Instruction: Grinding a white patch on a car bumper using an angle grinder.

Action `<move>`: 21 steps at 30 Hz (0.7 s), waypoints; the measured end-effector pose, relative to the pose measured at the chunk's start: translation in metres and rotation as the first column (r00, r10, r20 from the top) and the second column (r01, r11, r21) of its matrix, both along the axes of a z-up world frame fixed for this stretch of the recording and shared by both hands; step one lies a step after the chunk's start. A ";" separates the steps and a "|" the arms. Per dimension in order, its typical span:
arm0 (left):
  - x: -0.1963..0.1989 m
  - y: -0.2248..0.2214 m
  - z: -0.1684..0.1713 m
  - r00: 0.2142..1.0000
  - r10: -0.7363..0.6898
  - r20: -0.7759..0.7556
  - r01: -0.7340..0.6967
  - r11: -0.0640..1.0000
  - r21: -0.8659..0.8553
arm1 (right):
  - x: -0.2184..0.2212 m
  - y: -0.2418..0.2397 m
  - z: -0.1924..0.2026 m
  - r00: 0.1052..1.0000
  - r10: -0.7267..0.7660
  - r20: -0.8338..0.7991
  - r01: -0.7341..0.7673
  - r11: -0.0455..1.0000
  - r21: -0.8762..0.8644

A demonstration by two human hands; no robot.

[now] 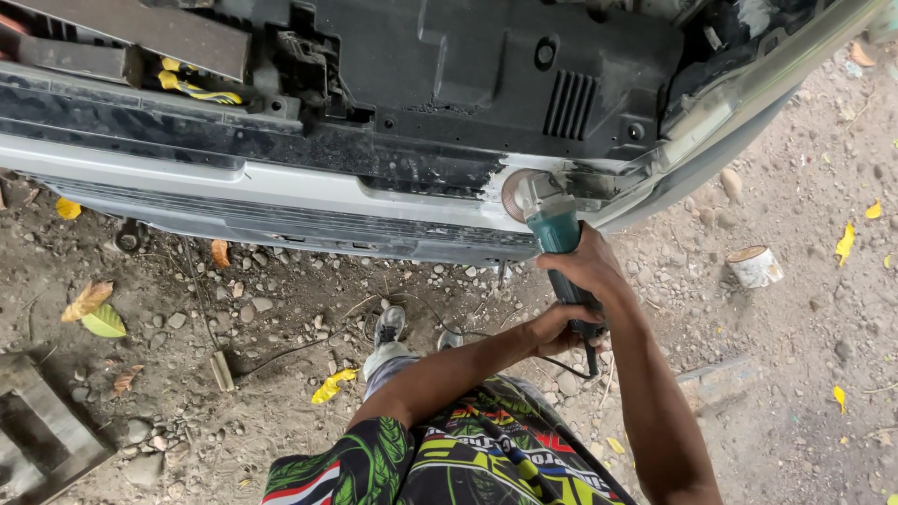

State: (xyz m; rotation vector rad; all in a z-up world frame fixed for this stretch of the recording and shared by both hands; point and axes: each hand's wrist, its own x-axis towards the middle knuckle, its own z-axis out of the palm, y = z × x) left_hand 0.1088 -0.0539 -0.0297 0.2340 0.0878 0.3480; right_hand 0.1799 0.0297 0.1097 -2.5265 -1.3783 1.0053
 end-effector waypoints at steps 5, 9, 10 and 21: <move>0.003 -0.002 0.003 1.000 -0.010 0.015 0.010 1.000 0.005 | 0.004 -0.004 0.003 1.000 -0.013 -0.006 0.013 1.000 -0.007; 0.008 -0.003 0.000 0.999 -0.028 -0.022 0.028 1.000 0.011 | 0.008 -0.006 0.002 0.999 -0.039 -0.024 0.039 0.999 -0.028; 0.010 -0.004 -0.002 0.999 -0.031 -0.029 0.031 0.999 0.008 | 0.009 -0.007 0.002 0.998 -0.050 -0.032 0.049 0.998 -0.033; 0.022 -0.018 -0.005 0.993 -0.100 -0.061 0.099 0.995 -0.015 | 0.025 -0.028 0.003 0.991 -0.127 -0.042 0.128 0.992 0.022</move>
